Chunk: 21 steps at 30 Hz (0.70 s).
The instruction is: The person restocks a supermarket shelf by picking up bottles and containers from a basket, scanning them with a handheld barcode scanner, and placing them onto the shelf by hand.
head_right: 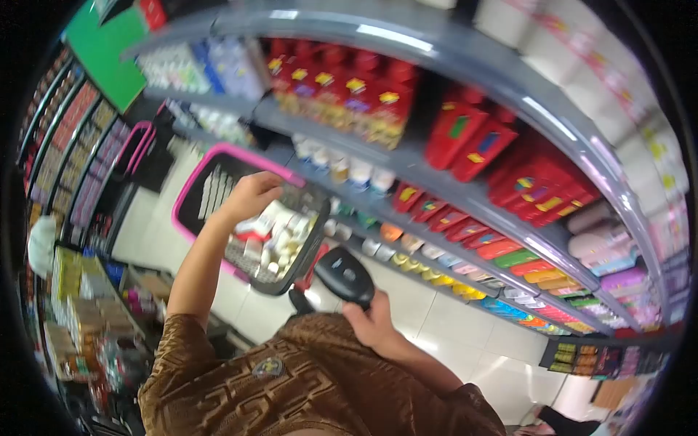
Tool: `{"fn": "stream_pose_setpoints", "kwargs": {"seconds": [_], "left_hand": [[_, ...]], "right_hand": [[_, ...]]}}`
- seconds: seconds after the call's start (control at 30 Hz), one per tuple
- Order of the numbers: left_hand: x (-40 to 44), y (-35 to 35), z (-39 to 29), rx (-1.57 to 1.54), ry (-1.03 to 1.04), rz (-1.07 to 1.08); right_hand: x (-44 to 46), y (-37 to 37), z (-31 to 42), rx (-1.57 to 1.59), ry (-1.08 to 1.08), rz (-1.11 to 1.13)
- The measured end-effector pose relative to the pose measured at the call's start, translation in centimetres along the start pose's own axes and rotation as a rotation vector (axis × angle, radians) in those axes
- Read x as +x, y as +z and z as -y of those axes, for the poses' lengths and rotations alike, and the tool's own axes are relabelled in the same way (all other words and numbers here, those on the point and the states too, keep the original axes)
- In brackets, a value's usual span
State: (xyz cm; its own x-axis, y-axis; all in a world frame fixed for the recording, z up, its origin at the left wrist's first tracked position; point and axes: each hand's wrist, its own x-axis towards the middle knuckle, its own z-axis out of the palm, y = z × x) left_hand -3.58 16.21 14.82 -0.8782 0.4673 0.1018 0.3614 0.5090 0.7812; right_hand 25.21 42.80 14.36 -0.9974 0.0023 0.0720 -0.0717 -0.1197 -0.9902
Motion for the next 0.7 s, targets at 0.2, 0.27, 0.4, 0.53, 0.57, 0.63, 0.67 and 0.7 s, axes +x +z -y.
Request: {"fn": "stream_pose_setpoints", "kwargs": {"seconds": [0.2, 0.27, 0.4, 0.53, 0.57, 0.63, 0.67, 0.7], "left_hand": [[-14.0, -6.8, 17.4, 0.153, -0.53, 0.007], [-15.3, -7.6, 19.4, 0.117, -0.526, -0.005], [-13.1, -8.9, 23.3, 0.084, -0.486, 0.105], [-9.4, -6.9, 30.5, 0.068, -0.464, 0.226], [-8.1, -6.0, 31.1, 0.106, -0.52, 0.294], [-6.5, -3.7, 33.6, 0.148, -0.567, 0.394], [-6.0, -1.8, 35.8, 0.315, -0.475, 0.563], [-5.7, -0.1, 37.9, 0.48, -0.37, 0.728]], "right_hand": [[7.4, 6.9, -5.2, 0.187, 0.277, -0.036], [10.1, 8.7, -9.7, -0.238, 0.258, -0.099], [15.8, 12.6, -13.2, -0.778, -0.025, -0.147], [17.4, 13.7, -17.1, -1.192, -0.278, -0.057], [17.5, 13.7, -17.4, -1.273, -0.295, -0.029], [17.5, 13.5, -17.9, -1.259, -0.305, -0.068], [17.5, 13.7, -18.2, -1.246, -0.339, -0.103], [17.6, 13.9, -18.2, -1.252, -0.31, -0.127]]}}
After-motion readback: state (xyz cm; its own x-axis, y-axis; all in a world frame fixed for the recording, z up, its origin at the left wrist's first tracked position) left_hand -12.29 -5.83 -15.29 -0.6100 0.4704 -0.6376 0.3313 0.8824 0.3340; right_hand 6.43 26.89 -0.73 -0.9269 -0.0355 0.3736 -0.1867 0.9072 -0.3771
